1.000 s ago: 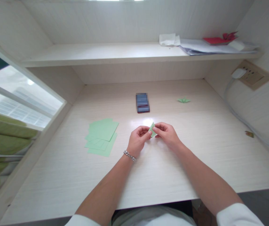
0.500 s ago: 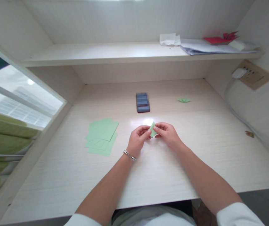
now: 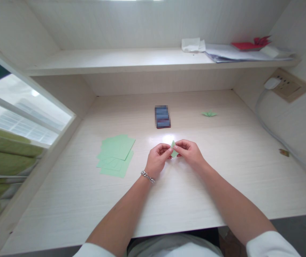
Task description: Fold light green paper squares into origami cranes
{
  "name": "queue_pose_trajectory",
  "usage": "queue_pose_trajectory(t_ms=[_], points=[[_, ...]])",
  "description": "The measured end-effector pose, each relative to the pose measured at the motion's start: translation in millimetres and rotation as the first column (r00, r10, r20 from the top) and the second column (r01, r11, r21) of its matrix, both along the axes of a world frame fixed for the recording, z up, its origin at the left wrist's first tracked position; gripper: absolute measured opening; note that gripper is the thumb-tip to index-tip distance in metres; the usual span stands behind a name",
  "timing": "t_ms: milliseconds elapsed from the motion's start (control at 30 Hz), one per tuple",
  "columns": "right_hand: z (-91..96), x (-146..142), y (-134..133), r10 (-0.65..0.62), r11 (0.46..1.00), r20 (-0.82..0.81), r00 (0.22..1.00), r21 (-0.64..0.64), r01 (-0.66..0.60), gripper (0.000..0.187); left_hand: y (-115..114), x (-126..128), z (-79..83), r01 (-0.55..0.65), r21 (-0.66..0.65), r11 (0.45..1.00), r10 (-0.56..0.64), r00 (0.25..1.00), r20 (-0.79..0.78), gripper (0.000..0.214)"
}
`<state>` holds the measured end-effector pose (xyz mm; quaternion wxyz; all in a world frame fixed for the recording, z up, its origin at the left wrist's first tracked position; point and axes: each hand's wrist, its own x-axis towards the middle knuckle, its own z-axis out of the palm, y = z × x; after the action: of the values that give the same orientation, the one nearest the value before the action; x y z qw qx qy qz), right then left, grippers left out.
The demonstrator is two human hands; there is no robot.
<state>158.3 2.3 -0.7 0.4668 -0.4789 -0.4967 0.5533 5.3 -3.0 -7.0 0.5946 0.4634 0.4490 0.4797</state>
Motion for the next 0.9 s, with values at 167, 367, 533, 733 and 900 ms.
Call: queue_pose_trajectory(t_ms=[167,367,533,733,900], points=[[0.2,0.6,0.5,-0.039,0.997,0.015,0.999,0.071,0.038,0.026,0.1,-0.2,-4.8,0.039,0.059,0.998,-0.037,0.999,-0.026,0.024],[-4.0,0.5,1.0,-0.033,0.991,0.096,0.995,0.129,0.021,0.023,-3.2,0.8,-3.3,-0.039,0.180,0.983,0.048,0.998,-0.046,0.025],[-3.8,0.1,-0.2,-0.029,0.988,0.134,0.991,0.151,0.009,0.021,-5.1,0.9,-1.3,-0.044,0.214,0.976,0.063,0.995,-0.082,0.022],[-2.5,1.2,-1.2,-0.032,0.986,0.162,0.986,0.168,0.004,0.019,-3.8,0.2,-4.2,-0.056,0.210,0.976,0.076,0.993,-0.088,0.022],[-0.8,0.3,-1.9,-0.031,0.987,0.167,0.985,0.162,0.004,0.019,-2.7,-1.7,-5.5,-0.045,0.209,0.977,0.062,0.995,-0.073,0.024]])
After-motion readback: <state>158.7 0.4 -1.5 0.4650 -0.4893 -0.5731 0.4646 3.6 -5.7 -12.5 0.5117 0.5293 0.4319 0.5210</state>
